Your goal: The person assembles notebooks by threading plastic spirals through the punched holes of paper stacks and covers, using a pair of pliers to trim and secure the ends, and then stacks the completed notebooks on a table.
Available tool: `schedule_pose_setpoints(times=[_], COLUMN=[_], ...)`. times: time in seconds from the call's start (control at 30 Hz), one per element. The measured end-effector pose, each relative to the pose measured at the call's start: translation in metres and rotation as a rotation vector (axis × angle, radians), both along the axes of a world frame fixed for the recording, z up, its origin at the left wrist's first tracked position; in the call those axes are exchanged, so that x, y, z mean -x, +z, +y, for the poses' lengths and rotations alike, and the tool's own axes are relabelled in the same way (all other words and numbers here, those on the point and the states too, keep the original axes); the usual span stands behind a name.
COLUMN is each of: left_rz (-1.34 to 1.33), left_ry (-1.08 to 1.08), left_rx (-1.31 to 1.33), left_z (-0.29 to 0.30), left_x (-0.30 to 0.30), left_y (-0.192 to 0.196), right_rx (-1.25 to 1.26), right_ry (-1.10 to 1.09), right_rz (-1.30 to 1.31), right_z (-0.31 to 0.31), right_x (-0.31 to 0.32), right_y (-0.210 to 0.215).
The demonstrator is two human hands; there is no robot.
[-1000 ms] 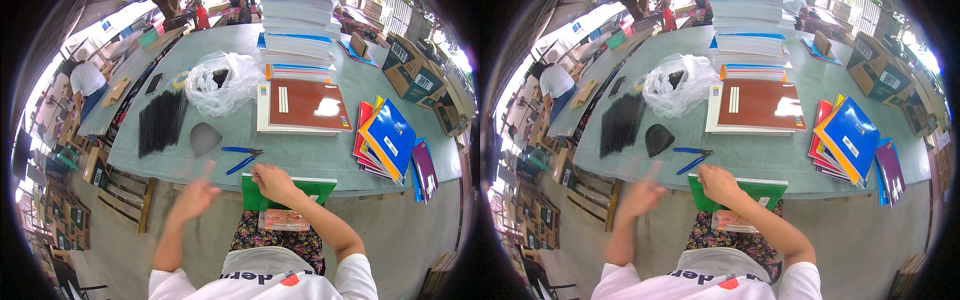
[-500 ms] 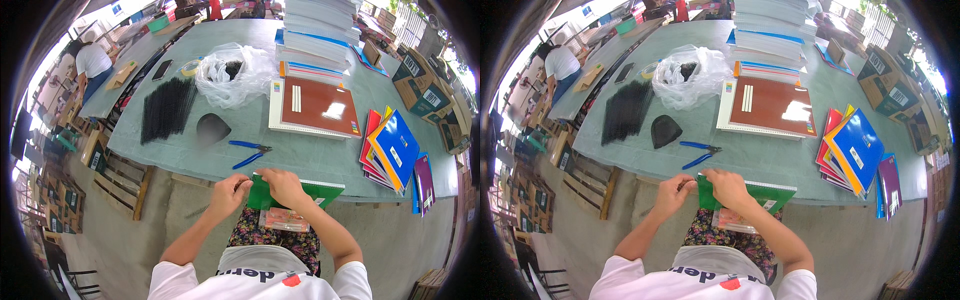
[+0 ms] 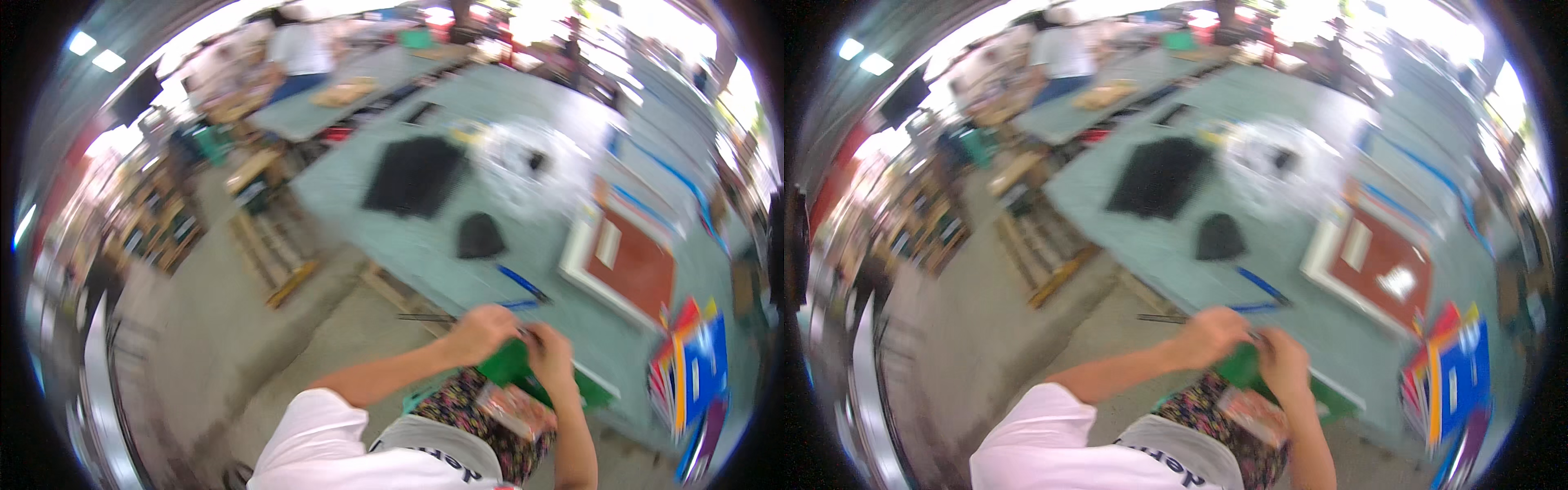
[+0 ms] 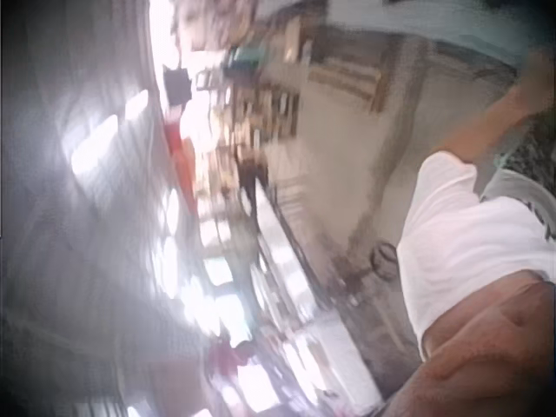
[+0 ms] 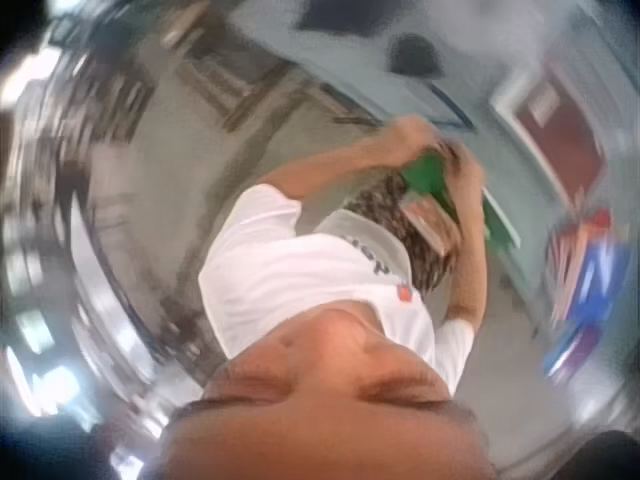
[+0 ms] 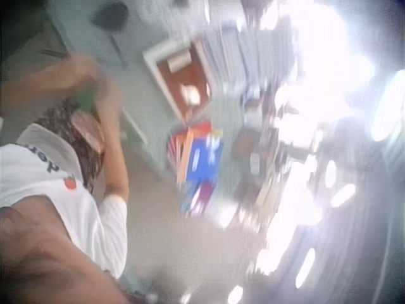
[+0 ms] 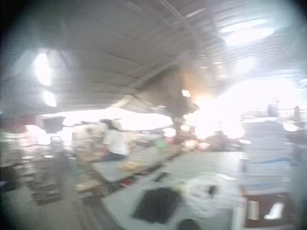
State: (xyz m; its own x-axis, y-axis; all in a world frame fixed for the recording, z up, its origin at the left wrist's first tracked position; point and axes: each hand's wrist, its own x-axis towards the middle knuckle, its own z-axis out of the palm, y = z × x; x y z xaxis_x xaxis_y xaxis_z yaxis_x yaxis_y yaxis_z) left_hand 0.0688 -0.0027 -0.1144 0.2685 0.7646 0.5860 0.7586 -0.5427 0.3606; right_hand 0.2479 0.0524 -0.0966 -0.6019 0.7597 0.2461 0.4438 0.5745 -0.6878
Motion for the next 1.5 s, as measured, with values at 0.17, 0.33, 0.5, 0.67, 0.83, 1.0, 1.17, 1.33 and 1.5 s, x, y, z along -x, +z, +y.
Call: schedule_pose_setpoints(times=[0.17, 0.33, 0.5, 0.67, 0.83, 1.0, 1.17, 1.33, 1.5], left_rz=[-0.271, -0.342, -0.137, -0.156, -0.142, -0.062, -0.497, -0.452, -0.059], left_ry=[-0.055, -0.068, -0.063, -0.112, 0.232, 0.784, 0.812, 0.291, 0.156], left_rx=[1.004, 0.446, 0.777, 0.897, 0.448, 0.368, 0.404, -0.069, 0.188], left_z=[0.001, 0.003, 0.009, 0.032, 0.082, 0.130, 0.130, 0.065, -0.006], left_x=[0.016, 0.018, 0.031, 0.035, 0.061, 0.078, 0.095, 0.041, -0.002], left_y=[0.055, 0.019, 0.045, 0.028, 0.030, -0.016, -0.020, 0.116, 0.026], right_rx=[-0.044, -0.076, -0.058, -0.012, -0.070, -0.094, 0.047, -0.075, 0.010], right_ry=[-0.012, -0.026, -0.096, -0.043, -0.036, -0.054, -0.040, -0.171, -0.140], right_rz=[-0.073, -0.214, -0.146, -0.102, -0.115, -0.040, -0.018, 0.051, -0.244], right_z=[-0.014, -0.011, -0.013, -0.003, -0.007, -0.012, -0.019, 0.001, -0.001], right_x=[-0.015, 0.002, -0.002, -0.004, -0.003, -0.005, -0.003, -0.016, -0.049], right_y=[0.016, 0.009, 0.013, 0.009, 0.010, 0.005, 0.013, -0.006, 0.016])
